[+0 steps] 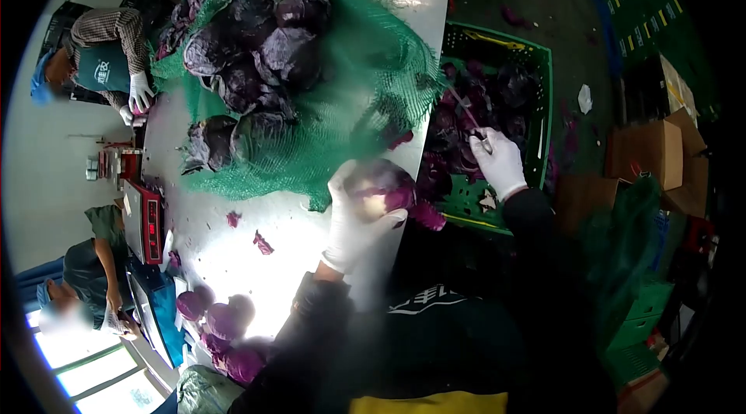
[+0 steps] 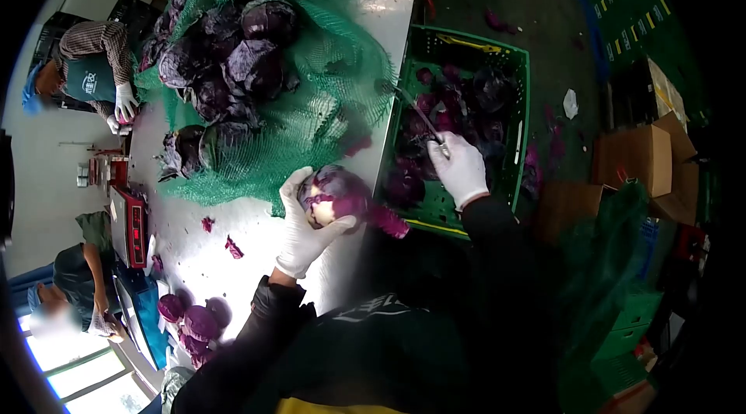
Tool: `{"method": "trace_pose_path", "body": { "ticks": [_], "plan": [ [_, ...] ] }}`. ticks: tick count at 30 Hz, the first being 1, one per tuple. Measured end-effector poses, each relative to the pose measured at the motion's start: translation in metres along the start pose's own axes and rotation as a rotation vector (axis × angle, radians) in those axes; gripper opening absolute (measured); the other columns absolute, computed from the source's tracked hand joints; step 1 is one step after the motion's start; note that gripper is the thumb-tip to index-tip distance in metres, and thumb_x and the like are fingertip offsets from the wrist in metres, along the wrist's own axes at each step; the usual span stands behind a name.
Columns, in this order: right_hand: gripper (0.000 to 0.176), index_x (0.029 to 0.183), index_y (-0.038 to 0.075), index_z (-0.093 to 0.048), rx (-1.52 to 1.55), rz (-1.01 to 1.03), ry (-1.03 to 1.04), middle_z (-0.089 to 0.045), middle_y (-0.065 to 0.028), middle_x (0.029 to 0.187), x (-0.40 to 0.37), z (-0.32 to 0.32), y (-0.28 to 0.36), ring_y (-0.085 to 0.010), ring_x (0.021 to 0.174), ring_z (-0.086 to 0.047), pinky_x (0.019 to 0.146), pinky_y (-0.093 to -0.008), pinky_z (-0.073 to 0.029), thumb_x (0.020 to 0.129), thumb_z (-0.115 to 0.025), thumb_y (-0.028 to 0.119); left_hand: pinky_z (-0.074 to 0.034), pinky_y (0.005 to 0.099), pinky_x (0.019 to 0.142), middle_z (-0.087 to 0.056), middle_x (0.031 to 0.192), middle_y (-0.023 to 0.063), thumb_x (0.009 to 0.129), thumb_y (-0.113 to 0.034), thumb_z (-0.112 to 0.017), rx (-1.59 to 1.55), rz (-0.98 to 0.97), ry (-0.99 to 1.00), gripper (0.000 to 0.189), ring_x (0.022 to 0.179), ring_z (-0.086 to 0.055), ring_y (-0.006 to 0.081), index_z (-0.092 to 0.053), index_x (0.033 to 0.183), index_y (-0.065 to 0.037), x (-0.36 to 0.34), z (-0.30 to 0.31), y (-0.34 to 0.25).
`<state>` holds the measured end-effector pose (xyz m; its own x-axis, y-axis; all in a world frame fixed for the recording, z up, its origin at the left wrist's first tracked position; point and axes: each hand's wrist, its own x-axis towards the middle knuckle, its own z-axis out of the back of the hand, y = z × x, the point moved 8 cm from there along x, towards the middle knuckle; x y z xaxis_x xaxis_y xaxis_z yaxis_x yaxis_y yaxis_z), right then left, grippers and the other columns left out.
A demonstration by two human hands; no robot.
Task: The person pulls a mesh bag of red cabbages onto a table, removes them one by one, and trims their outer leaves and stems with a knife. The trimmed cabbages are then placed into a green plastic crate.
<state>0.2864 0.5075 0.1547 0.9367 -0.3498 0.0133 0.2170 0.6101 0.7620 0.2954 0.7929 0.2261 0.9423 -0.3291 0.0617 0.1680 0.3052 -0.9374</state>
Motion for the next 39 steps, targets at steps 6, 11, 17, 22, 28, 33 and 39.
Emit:
{"method": "trace_pose_path", "body": {
  "ticks": [6, 11, 17, 22, 28, 33, 39],
  "plan": [
    [0.059, 0.155, 0.018, -0.031, 0.149, 0.168, 0.485, -0.068, -0.0198, 0.077, -0.055, -0.036, 0.089, -0.0387, 0.069, -0.067, 0.067, -0.0442, -0.055, 0.102, -0.049, 0.036, -0.041, 0.0407, 0.109, -0.041, 0.138, 0.0193, 0.056, -0.017, -0.096, 0.229, -0.151, 0.124, 0.109, 0.127, -0.046, 0.0351, -0.033, 0.143, 0.001, 0.021, -0.018, -0.029],
    [0.068, 0.159, 0.022, -0.016, 0.113, 0.171, 0.532, -0.060, -0.0193, 0.060, -0.054, -0.040, 0.097, -0.0391, 0.055, -0.061, 0.057, -0.0468, -0.052, 0.101, -0.048, 0.038, -0.037, 0.0380, 0.113, -0.043, 0.146, 0.0186, 0.061, -0.015, -0.095, 0.235, -0.135, 0.136, 0.109, 0.134, -0.046, 0.0293, -0.030, 0.147, 0.000, 0.020, -0.023, -0.023],
    [0.050, 0.151, 0.028, -0.040, 0.059, 0.244, 0.382, -0.062, -0.0150, 0.062, -0.037, -0.032, 0.101, -0.0363, 0.056, -0.063, 0.055, -0.0454, -0.053, 0.102, -0.047, 0.037, -0.041, 0.0359, 0.110, -0.044, 0.147, 0.0180, 0.063, -0.013, -0.094, 0.247, -0.140, 0.116, 0.107, 0.131, -0.050, 0.0268, -0.030, 0.148, 0.000, 0.021, -0.022, -0.016],
    [0.043, 0.144, 0.026, -0.051, 0.326, 0.160, 0.225, -0.065, -0.0162, 0.071, -0.025, -0.040, 0.074, -0.0308, 0.058, -0.063, 0.057, -0.0398, -0.052, 0.101, -0.052, 0.034, -0.042, 0.0355, 0.109, -0.047, 0.145, 0.0189, 0.064, -0.010, -0.093, 0.117, -0.008, 0.135, 0.104, 0.131, -0.050, 0.0259, -0.032, 0.147, 0.000, 0.023, -0.029, -0.016],
    [0.052, 0.145, 0.015, -0.050, 0.531, -0.404, 0.317, -0.060, -0.0042, 0.070, -0.029, -0.047, 0.003, -0.0136, 0.056, -0.054, 0.059, -0.0288, -0.050, 0.099, -0.059, 0.038, -0.039, 0.0364, 0.112, -0.040, 0.149, 0.0176, 0.063, -0.002, -0.090, 0.090, 0.025, 0.163, 0.105, 0.134, -0.046, 0.0270, -0.029, 0.148, 0.000, 0.007, -0.026, -0.019],
    [0.100, 0.159, 0.012, -0.011, 0.319, -0.201, 0.504, -0.068, -0.0117, 0.084, -0.063, -0.050, 0.086, -0.0226, 0.070, -0.065, 0.070, -0.0338, -0.053, 0.088, -0.072, 0.046, -0.036, 0.0379, 0.115, -0.033, 0.153, 0.0150, 0.067, 0.004, -0.084, -0.102, 0.113, 0.085, 0.100, 0.138, -0.040, 0.0259, -0.027, 0.149, -0.004, -0.001, -0.009, -0.006],
    [0.029, 0.104, 0.004, -0.065, 0.408, -0.101, 0.157, -0.070, -0.0190, 0.081, -0.046, -0.070, 0.031, -0.0334, 0.077, -0.071, 0.068, -0.0391, -0.055, 0.087, -0.070, 0.027, -0.034, 0.0434, 0.117, -0.030, 0.155, 0.0153, 0.074, 0.007, -0.074, -0.248, 0.135, 0.090, 0.091, 0.141, -0.035, 0.0282, -0.025, 0.150, -0.006, -0.004, 0.011, 0.018]
  ]
}}
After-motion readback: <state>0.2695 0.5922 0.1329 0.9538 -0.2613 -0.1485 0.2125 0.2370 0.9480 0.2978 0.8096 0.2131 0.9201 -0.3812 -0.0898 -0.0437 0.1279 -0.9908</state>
